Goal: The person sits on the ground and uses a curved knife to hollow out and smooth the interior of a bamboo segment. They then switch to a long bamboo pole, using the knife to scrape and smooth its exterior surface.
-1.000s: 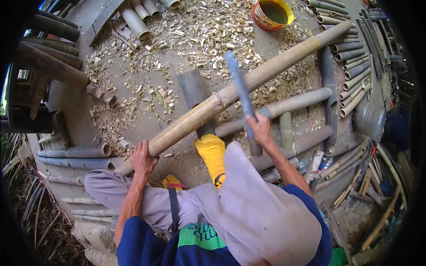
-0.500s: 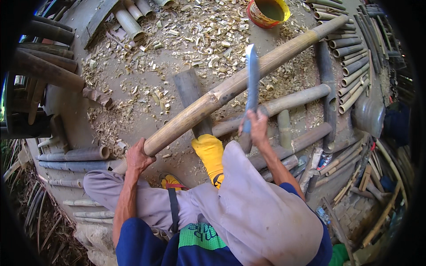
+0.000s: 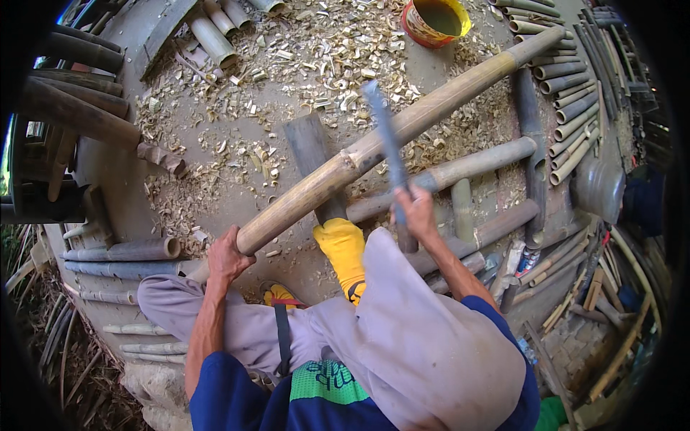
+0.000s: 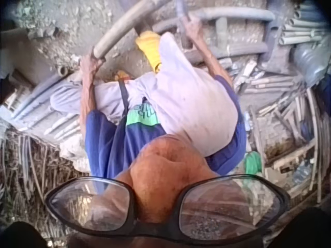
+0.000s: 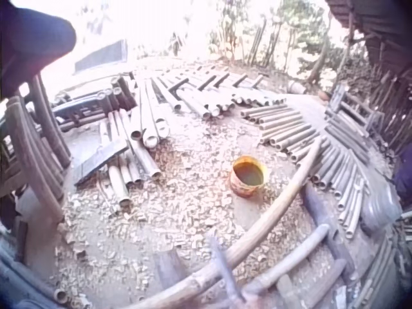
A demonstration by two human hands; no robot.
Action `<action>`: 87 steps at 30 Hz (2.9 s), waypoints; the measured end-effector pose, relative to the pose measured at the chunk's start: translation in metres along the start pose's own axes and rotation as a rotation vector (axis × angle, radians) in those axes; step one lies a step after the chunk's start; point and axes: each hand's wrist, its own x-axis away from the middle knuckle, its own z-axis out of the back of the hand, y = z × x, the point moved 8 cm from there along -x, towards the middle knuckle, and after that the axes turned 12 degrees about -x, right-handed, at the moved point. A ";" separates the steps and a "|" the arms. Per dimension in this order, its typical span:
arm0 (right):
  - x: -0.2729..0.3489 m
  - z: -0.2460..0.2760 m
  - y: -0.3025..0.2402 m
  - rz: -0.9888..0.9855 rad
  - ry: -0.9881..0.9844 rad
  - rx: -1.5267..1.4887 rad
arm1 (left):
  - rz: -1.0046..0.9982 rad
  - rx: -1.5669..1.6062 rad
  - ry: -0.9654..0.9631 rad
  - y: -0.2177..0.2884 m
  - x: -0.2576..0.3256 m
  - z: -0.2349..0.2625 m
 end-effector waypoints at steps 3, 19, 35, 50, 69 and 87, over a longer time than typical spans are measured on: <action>0.003 0.032 0.008 0.033 0.249 -0.303 | -0.003 -0.009 -0.048 0.000 -0.007 -0.004; 0.046 0.018 -0.012 0.151 0.234 -0.229 | -0.201 0.095 0.147 0.115 -0.075 0.082; 0.037 -0.026 -0.014 -0.016 0.007 0.035 | -0.139 1.244 0.221 0.098 -0.090 -0.001; -0.011 -0.062 -0.013 -0.110 -0.255 0.070 | -0.118 1.124 0.488 0.084 -0.097 0.007; 0.005 -0.092 -0.008 -0.102 -0.254 0.061 | -0.087 1.265 0.482 0.084 -0.092 0.003; 0.047 0.098 0.035 0.106 0.548 -0.105 | -0.174 0.963 0.142 0.074 -0.102 0.019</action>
